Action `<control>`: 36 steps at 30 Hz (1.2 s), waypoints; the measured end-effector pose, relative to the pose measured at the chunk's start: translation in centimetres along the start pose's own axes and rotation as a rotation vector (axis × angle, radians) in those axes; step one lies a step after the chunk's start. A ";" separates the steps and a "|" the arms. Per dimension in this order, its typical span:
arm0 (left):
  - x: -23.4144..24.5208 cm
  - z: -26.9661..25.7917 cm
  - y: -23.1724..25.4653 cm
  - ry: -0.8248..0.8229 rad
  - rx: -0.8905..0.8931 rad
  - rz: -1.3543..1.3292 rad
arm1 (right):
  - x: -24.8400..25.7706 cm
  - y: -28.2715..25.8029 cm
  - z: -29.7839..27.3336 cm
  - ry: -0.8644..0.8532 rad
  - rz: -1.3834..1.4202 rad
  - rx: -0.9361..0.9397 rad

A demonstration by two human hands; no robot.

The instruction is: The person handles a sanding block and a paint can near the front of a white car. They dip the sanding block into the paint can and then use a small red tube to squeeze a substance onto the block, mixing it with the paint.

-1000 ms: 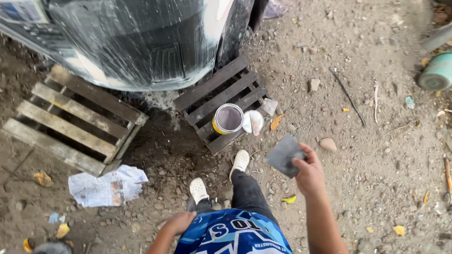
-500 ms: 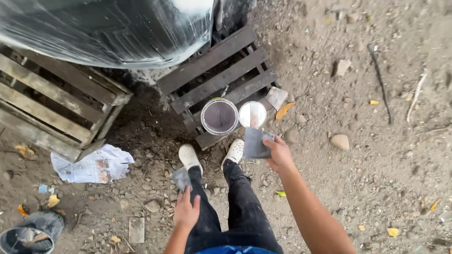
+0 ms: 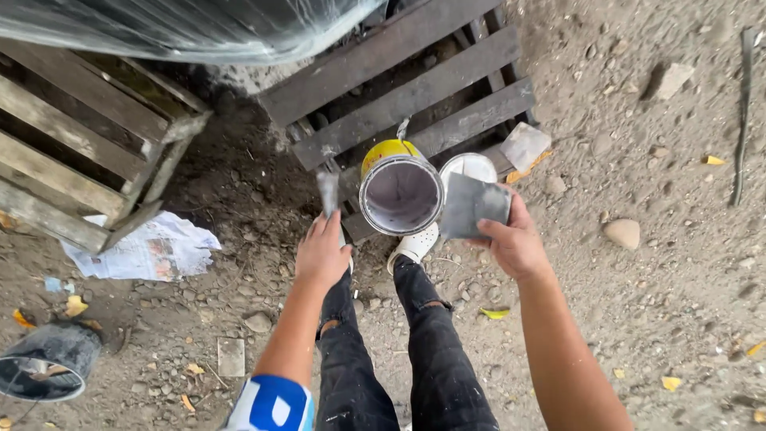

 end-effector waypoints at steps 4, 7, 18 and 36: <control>2.9 3.1 4.9 -0.138 -0.038 0.091 | 1.0 1.0 2.5 -0.046 -0.104 0.049; 2.0 5.0 6.2 -0.087 -0.166 0.142 | 1.4 0.2 3.7 -0.075 -0.327 0.211; 2.0 4.0 11.2 0.079 -0.309 0.088 | 8.6 2.5 3.5 0.294 0.390 0.144; 0.8 4.2 9.7 0.076 -0.299 0.001 | 2.8 1.7 2.1 0.247 0.107 0.031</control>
Point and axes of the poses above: each hand's wrist, its own z-axis towards the middle knuckle, its own x-axis out of the back of the hand, y = z × x, the point moved 8 cm from there along z, towards the middle knuckle, and after that the axes turned 2 degrees about x, right-handed, at the moved point
